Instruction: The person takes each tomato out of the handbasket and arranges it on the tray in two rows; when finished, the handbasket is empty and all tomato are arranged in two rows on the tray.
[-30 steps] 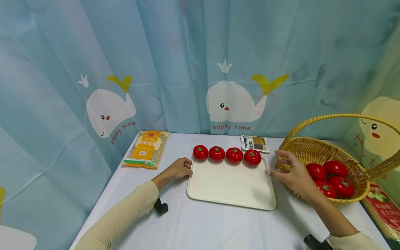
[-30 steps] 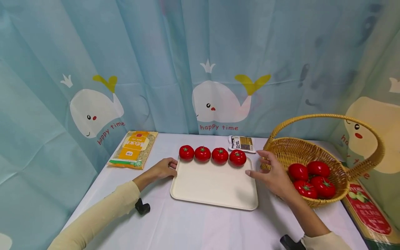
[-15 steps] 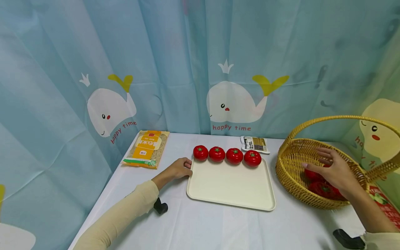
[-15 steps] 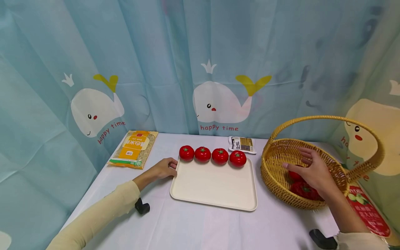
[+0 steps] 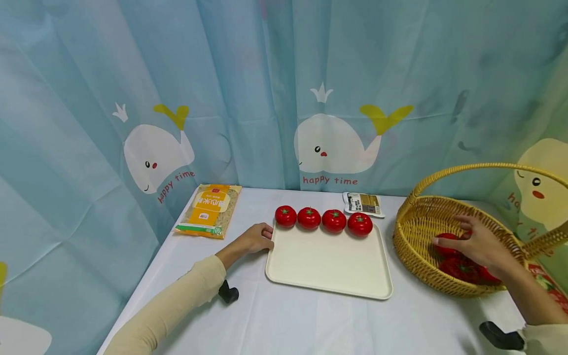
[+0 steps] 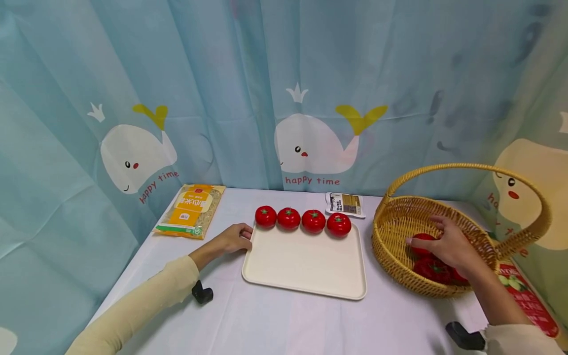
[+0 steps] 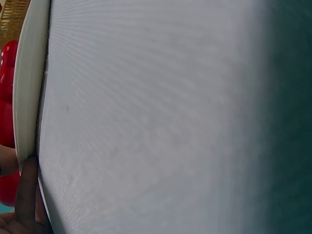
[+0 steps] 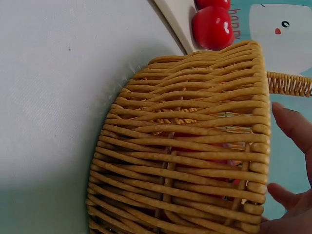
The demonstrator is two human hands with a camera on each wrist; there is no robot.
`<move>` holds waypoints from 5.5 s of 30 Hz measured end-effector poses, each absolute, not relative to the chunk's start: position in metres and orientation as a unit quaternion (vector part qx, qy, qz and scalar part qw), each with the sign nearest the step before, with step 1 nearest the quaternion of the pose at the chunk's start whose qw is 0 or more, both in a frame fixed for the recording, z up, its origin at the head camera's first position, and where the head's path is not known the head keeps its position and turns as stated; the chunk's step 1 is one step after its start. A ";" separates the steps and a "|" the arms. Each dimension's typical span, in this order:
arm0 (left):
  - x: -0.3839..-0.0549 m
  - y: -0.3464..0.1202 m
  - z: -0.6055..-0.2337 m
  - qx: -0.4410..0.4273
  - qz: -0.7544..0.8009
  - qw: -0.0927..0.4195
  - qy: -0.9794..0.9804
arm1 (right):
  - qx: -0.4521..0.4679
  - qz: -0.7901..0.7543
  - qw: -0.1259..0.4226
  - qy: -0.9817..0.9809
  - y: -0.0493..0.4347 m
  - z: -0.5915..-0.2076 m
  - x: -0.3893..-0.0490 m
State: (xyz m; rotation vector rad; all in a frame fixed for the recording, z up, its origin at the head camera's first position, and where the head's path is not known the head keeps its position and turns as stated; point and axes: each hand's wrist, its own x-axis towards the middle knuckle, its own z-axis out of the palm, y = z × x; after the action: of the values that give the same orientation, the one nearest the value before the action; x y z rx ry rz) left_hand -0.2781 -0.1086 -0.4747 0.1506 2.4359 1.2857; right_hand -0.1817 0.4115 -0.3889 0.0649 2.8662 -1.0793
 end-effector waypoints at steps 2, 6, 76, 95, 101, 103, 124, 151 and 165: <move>-0.278 -0.108 -0.475 0.054 0.458 0.189 0.867 | 0.019 -0.345 0.045 0.937 0.412 -0.389 -0.184; -0.278 -0.108 -0.475 0.055 0.460 0.188 0.866 | 0.015 -0.329 0.052 0.943 0.411 -0.389 -0.191; -0.280 -0.107 -0.473 0.049 0.441 0.186 0.877 | -0.160 -0.269 0.145 0.938 0.431 -0.377 -0.262; -0.279 -0.106 -0.473 0.051 0.438 0.195 0.876 | -0.175 -0.250 0.187 0.934 0.440 -0.382 -0.274; -0.279 -0.105 -0.474 0.052 0.437 0.196 0.876 | -0.181 -0.227 0.199 0.936 0.443 -0.386 -0.279; -0.280 -0.105 -0.474 0.050 0.438 0.194 0.876 | -0.182 -0.222 0.203 0.936 0.443 -0.388 -0.280; -0.280 -0.105 -0.472 0.038 0.436 0.195 0.878 | -0.214 -0.192 0.186 0.939 0.432 -0.396 -0.286; -0.280 -0.105 -0.473 0.045 0.434 0.193 0.879 | -0.162 -0.251 0.171 0.939 0.438 -0.384 -0.269; -0.280 -0.106 -0.473 0.046 0.441 0.196 0.875 | -0.147 -0.238 0.112 0.953 0.440 -0.360 -0.250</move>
State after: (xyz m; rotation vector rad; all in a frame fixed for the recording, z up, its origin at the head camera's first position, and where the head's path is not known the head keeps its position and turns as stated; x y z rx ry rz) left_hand -0.2796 -0.1064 -0.4730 0.1282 2.4496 1.2357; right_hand -0.2502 0.4403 -0.3603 -0.4305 2.7985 -0.7000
